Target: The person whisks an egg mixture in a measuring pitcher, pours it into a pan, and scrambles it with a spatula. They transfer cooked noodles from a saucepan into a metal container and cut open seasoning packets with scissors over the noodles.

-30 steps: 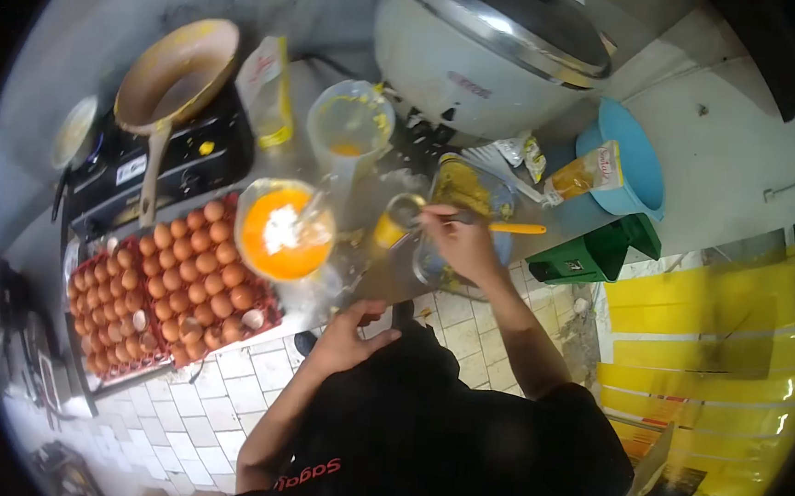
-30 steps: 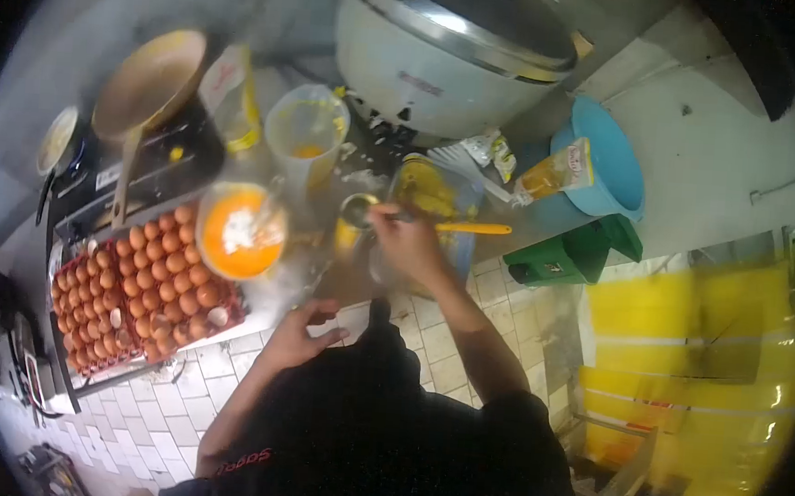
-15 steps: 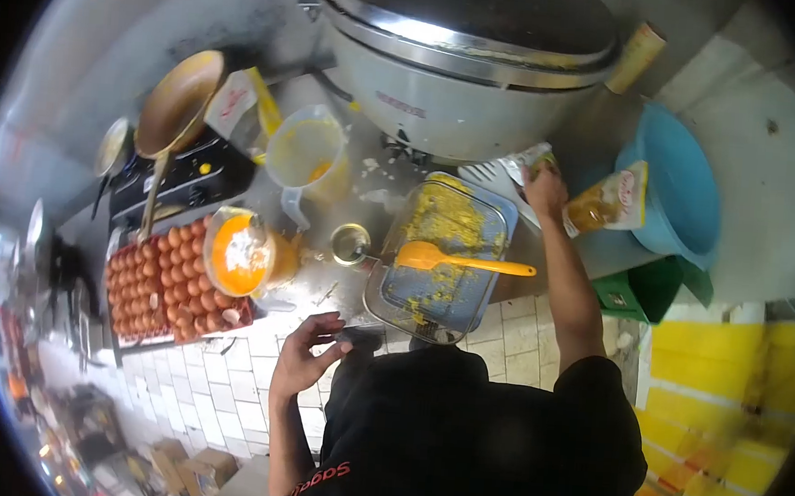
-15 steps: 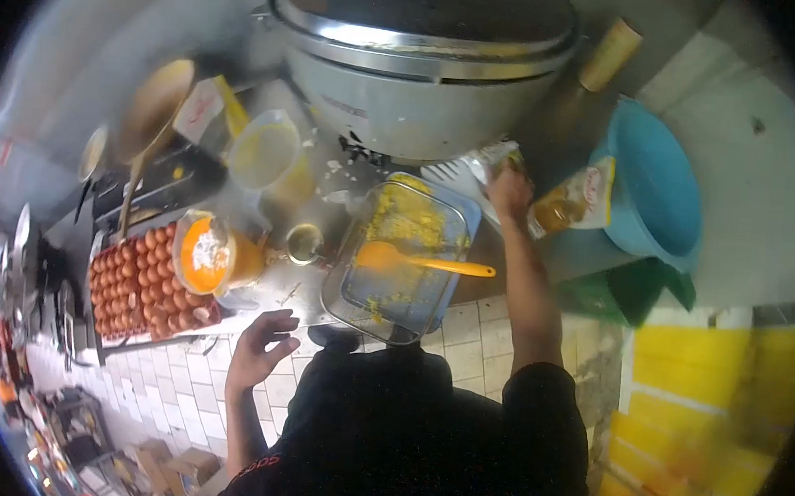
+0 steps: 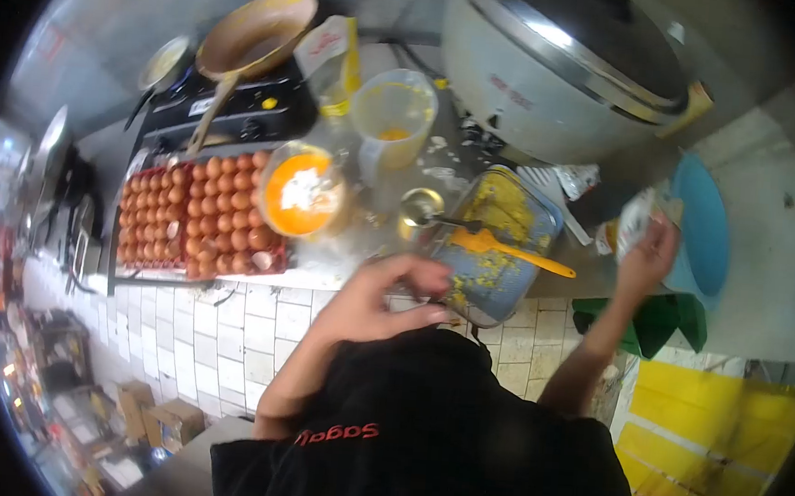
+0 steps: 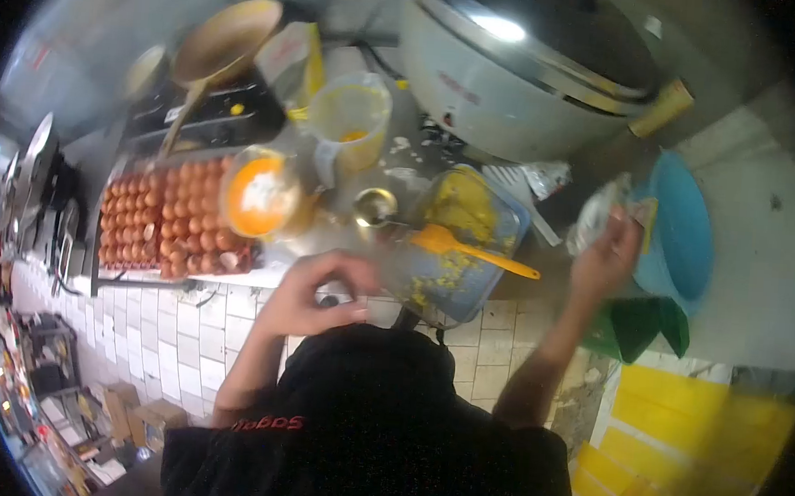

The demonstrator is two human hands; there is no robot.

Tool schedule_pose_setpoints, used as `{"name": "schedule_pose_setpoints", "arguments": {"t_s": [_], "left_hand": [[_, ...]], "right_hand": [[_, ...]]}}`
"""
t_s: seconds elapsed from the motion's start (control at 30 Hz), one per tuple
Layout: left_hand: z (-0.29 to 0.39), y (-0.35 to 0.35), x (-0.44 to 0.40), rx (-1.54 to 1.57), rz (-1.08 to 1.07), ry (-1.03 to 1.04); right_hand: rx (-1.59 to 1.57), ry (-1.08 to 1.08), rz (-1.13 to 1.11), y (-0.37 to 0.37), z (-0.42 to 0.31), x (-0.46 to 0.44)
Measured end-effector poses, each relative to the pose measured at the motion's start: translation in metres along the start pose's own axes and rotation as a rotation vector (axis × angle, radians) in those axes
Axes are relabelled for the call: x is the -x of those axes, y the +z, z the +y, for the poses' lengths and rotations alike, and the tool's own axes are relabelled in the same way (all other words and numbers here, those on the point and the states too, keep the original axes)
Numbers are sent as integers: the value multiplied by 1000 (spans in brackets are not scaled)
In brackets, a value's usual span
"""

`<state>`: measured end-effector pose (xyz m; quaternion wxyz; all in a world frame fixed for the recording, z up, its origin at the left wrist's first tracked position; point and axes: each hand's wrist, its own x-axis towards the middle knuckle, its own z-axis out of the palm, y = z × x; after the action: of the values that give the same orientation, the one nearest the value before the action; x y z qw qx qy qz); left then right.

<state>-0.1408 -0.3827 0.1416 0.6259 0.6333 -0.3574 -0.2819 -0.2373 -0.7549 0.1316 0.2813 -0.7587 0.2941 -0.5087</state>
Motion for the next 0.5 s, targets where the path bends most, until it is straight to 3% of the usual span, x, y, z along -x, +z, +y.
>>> {"name": "schedule_pose_setpoints", "arguments": {"t_s": [0.07, 0.17, 0.3, 0.33, 0.37, 0.43, 0.5], "left_hand": [[5, -2, -7, 19, -6, 46], [-1, 14, -5, 250, 41, 167], [-20, -7, 25, 578, -50, 179], [-25, -30, 36, 490, -80, -64], [-31, -41, 46, 667, 26, -175], [-37, -65, 62, 695, 204, -260], [-54, -82, 66, 795, 222, -293]], "right_hand": [[66, 7, -99, -23, -73, 13], [-182, 64, -294, -24, -157, 51], [-215, -81, -805, 35, -227, 120], [-229, -58, -867, 57, -241, 137], [-243, -33, -929, 78, -250, 149], [-194, -50, -1010, 117, -244, 165], [-244, -181, -1021, 153, -241, 185]]}}
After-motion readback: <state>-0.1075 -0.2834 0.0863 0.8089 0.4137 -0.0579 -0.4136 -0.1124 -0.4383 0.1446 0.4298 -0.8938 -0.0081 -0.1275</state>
